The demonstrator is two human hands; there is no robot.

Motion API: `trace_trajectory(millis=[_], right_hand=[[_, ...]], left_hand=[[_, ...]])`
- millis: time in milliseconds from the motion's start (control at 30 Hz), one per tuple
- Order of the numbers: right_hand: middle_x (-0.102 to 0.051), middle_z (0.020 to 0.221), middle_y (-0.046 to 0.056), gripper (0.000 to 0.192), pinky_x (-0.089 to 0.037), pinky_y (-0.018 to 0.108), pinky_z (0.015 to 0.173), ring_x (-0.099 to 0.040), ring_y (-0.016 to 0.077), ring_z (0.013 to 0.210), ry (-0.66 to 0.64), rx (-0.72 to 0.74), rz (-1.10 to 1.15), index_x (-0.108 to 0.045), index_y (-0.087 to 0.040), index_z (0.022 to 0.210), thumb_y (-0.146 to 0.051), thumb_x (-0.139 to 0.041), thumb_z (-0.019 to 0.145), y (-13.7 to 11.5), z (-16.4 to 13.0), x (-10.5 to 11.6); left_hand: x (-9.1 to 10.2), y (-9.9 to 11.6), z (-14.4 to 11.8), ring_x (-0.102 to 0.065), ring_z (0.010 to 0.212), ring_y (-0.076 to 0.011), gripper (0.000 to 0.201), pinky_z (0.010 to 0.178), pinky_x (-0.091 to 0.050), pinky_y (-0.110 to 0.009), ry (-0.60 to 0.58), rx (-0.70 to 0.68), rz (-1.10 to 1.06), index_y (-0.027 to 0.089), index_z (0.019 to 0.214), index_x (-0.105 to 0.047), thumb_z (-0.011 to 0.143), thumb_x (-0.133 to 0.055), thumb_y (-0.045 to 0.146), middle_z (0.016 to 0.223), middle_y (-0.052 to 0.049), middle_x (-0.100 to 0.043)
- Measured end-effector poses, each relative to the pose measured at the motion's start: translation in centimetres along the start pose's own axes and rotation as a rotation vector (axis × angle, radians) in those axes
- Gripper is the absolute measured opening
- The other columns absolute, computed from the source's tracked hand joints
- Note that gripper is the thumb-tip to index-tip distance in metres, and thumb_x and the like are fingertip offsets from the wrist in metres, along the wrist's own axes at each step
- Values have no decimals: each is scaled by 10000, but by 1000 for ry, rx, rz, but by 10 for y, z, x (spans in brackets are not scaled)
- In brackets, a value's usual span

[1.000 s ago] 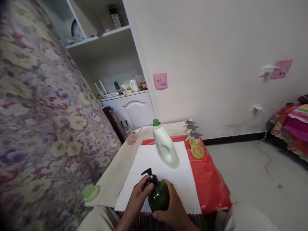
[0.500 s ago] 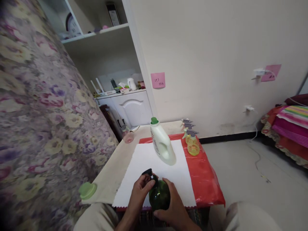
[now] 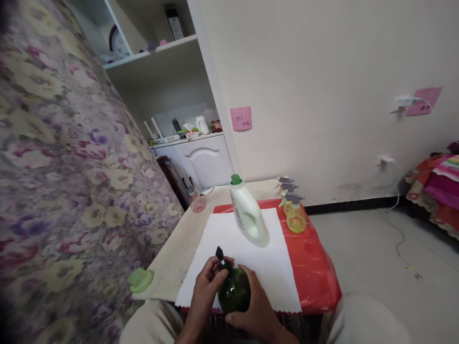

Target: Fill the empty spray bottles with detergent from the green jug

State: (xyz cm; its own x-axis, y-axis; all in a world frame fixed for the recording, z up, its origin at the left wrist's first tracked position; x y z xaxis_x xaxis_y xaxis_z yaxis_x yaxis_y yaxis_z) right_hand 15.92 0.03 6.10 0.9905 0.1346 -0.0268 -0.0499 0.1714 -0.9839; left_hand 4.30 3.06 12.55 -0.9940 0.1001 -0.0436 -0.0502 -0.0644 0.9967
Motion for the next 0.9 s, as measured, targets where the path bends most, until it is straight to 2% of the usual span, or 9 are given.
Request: trace_trajectory(millis=[133,267,333,467,533,667,733,800,900], right_hand=[[-535,1344,99,920,-366,468,1070,-492,316,1248,25,-27,-16,-383,-235,1330,-87,-727,490,3,-2,4],[-492,1395,104,937,-344,469,1089,-458,316,1284,-7,14,18,-360,-239,1349,-151,-761,507,1,-2,1],[-489,1394,106,937,-352,464,1082,-462,309,1279,-1,-4,6,-355,-236,1350,-137,-752,507,2,-2,1],[-514,1359,102,929,-339,470,1088,-466,313,1270,36,-34,-56,-384,-233,1327,-72,-721,476,1,-4,3],[-518,1354,101,934,-336,471,1091,-464,316,1273,36,-20,-57,-386,-233,1327,-67,-718,470,-3,-4,4],[-521,1349,94,932,-357,473,1074,-480,322,1255,26,-4,-33,-383,-244,1332,-79,-716,477,-6,-4,4],[-529,1335,92,930,-358,471,1072,-484,321,1247,35,-12,-39,-384,-241,1331,-77,-714,478,-5,-3,5],[-528,1329,95,932,-351,466,1079,-476,319,1253,43,-15,-53,-384,-231,1330,-75,-717,474,-4,-3,6],[-514,1343,107,936,-332,459,1094,-459,315,1269,39,-6,-56,-383,-216,1325,-72,-725,466,-3,-2,6]], left_hand=[[7,-7,0,-663,924,-252,291,858,-493,-339,50,14,38,186,915,-698,695,-747,369,942,-55,-744],[2,-3,-2,-648,1033,-276,400,979,-441,-405,-44,46,-30,187,1091,-677,741,-706,379,1059,-92,-741],[-1,2,-4,-642,1047,-265,406,978,-443,-397,-60,33,-58,193,1117,-654,751,-700,362,1073,-95,-733],[6,3,-3,-666,889,-226,280,819,-500,-310,47,0,9,198,918,-666,677,-767,301,886,-35,-731],[8,0,-2,-667,848,-220,260,790,-500,-300,52,5,26,197,881,-672,667,-773,304,849,-24,-728],[0,-2,-1,-628,1074,-275,369,971,-444,-375,-85,26,-21,186,1062,-687,727,-720,337,1056,-91,-736],[1,0,-1,-592,1150,-280,422,1004,-423,-381,-83,8,-38,195,1126,-662,730,-716,330,1143,-102,-712],[6,0,0,-616,1103,-266,413,954,-455,-353,-25,-13,-14,210,1098,-662,705,-742,306,1116,-83,-719],[9,-5,2,-664,934,-236,312,841,-495,-312,27,-10,52,206,973,-684,685,-761,296,950,-44,-743]])
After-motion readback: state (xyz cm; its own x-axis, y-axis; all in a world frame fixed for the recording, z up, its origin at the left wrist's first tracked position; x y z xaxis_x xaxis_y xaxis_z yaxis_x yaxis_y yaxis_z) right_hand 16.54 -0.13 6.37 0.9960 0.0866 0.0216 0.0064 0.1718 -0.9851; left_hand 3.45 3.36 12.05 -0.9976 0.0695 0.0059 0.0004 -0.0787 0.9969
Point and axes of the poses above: each hand's wrist, its own z-axis towards the middle knuckle, its own x-axis out of the back of the hand, y = z × x, the point moved 10 cm from there along z, towards the middle knuckle
